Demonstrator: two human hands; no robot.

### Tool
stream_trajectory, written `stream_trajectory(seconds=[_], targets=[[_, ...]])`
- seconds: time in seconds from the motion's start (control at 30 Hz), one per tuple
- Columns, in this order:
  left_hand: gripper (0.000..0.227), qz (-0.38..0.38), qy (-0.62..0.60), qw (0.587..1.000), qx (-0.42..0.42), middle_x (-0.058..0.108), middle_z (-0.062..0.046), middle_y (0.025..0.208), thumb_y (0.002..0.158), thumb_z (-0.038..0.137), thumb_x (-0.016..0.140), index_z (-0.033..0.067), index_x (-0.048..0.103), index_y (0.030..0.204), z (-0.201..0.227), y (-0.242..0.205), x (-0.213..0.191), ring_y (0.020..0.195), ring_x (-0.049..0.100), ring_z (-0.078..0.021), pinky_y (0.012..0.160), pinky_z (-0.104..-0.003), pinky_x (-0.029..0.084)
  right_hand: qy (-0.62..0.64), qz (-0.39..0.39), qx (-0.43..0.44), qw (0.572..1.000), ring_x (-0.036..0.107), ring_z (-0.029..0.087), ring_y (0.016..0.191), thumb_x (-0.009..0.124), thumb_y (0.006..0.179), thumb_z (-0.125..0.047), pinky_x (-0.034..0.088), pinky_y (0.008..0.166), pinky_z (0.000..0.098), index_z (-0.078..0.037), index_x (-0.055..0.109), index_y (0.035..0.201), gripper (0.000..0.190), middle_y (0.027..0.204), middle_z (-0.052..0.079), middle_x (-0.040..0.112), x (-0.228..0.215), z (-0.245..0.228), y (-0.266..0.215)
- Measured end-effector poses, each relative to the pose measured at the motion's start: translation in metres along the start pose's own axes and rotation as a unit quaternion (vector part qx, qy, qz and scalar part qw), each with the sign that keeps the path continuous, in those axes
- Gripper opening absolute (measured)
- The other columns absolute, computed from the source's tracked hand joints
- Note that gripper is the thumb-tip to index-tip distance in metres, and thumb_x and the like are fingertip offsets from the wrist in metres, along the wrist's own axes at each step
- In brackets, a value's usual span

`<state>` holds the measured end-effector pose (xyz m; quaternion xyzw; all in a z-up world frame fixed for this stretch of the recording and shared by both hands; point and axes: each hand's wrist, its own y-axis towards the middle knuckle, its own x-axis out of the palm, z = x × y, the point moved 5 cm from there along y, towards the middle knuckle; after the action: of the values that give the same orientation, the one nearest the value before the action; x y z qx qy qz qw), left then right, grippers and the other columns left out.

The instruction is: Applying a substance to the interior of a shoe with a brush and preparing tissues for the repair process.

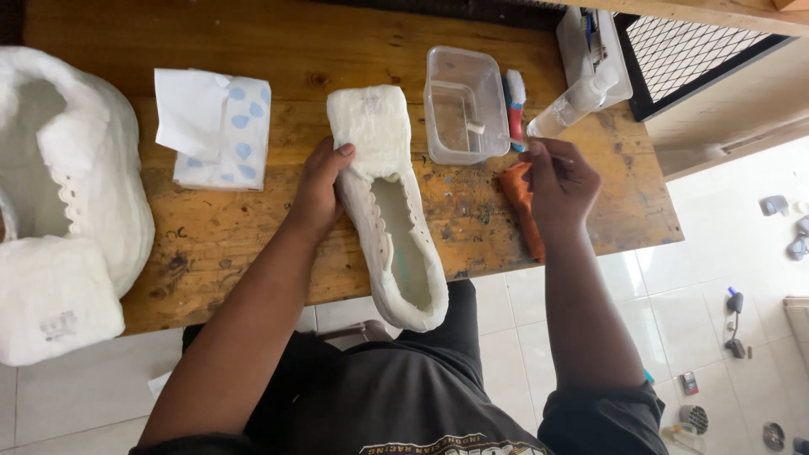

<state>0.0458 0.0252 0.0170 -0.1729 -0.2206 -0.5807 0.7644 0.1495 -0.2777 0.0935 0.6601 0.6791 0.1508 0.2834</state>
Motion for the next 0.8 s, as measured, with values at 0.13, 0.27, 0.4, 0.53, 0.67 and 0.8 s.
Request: stream_trajectory(seconds=[0.13, 0.27, 0.4, 0.53, 0.67, 0.8], targets=[[0.039, 0.005, -0.005, 1.0, 0.004, 0.059, -0.006, 0.092, 0.092, 0.039, 0.067, 0.0075, 0.059, 0.115, 0.001, 0.0, 0.002, 0.09, 0.062, -0.0217, 0.078, -0.037, 0.053, -0.015, 0.021, 0.009, 1.0, 0.06, 0.014, 0.057, 0.078, 0.1, -0.004, 0.049, 0.049, 0.0233, 0.0, 0.078, 0.099, 0.004, 0.076, 0.016, 0.072, 0.011, 0.02, 0.002], [0.039, 0.009, -0.02, 1.0, 0.003, 0.06, -0.008, 0.091, 0.092, 0.037, 0.067, 0.0071, 0.059, 0.115, 0.002, 0.001, 0.005, 0.088, 0.063, -0.0226, 0.077, -0.039, 0.054, -0.091, -0.016, -0.075, 0.993, 0.061, 0.019, 0.057, 0.084, 0.097, -0.004, 0.047, 0.053, 0.0304, -0.001, 0.082, 0.099, 0.004, 0.074, 0.015, 0.071, 0.017, 0.037, 0.008], [0.036, 0.013, -0.033, 0.999, 0.004, 0.061, -0.009, 0.09, 0.092, 0.034, 0.067, 0.0058, 0.06, 0.114, -0.005, 0.004, 0.0, 0.087, 0.063, -0.0233, 0.076, -0.039, 0.054, -0.12, -0.028, -0.066, 0.99, 0.058, 0.016, 0.069, 0.082, 0.099, -0.006, 0.046, 0.064, 0.0336, -0.004, 0.083, 0.107, 0.008, 0.078, 0.015, 0.068, 0.021, 0.046, 0.008], [0.038, 0.01, -0.038, 0.999, 0.005, 0.062, -0.01, 0.091, 0.092, 0.035, 0.067, 0.0065, 0.06, 0.115, -0.02, 0.011, -0.009, 0.088, 0.065, -0.0232, 0.077, -0.04, 0.055, -0.124, -0.031, -0.04, 0.991, 0.059, 0.019, 0.071, 0.079, 0.102, -0.01, 0.046, 0.066, 0.0358, -0.003, 0.082, 0.109, 0.01, 0.077, 0.016, 0.067, 0.022, 0.046, 0.006], [0.039, 0.019, -0.044, 0.999, 0.002, 0.062, -0.009, 0.093, 0.091, 0.034, 0.068, 0.0065, 0.061, 0.117, -0.019, 0.01, -0.008, 0.091, 0.064, -0.0227, 0.08, -0.04, 0.055, -0.08, 0.023, 0.098, 0.992, 0.053, 0.01, 0.059, 0.08, 0.101, -0.019, 0.045, 0.061, 0.0274, -0.006, 0.08, 0.087, 0.019, 0.069, 0.006, 0.068, 0.02, 0.037, 0.0], [0.041, 0.017, -0.044, 0.999, -0.001, 0.062, -0.01, 0.092, 0.091, 0.035, 0.068, 0.005, 0.061, 0.118, -0.018, 0.009, -0.007, 0.09, 0.064, -0.0231, 0.079, -0.04, 0.055, 0.037, 0.103, 0.207, 0.972, 0.043, 0.006, 0.041, 0.073, 0.101, -0.018, 0.032, 0.04, 0.0226, -0.001, 0.077, 0.096, 0.019, 0.066, 0.008, 0.065, 0.018, 0.022, -0.004]])
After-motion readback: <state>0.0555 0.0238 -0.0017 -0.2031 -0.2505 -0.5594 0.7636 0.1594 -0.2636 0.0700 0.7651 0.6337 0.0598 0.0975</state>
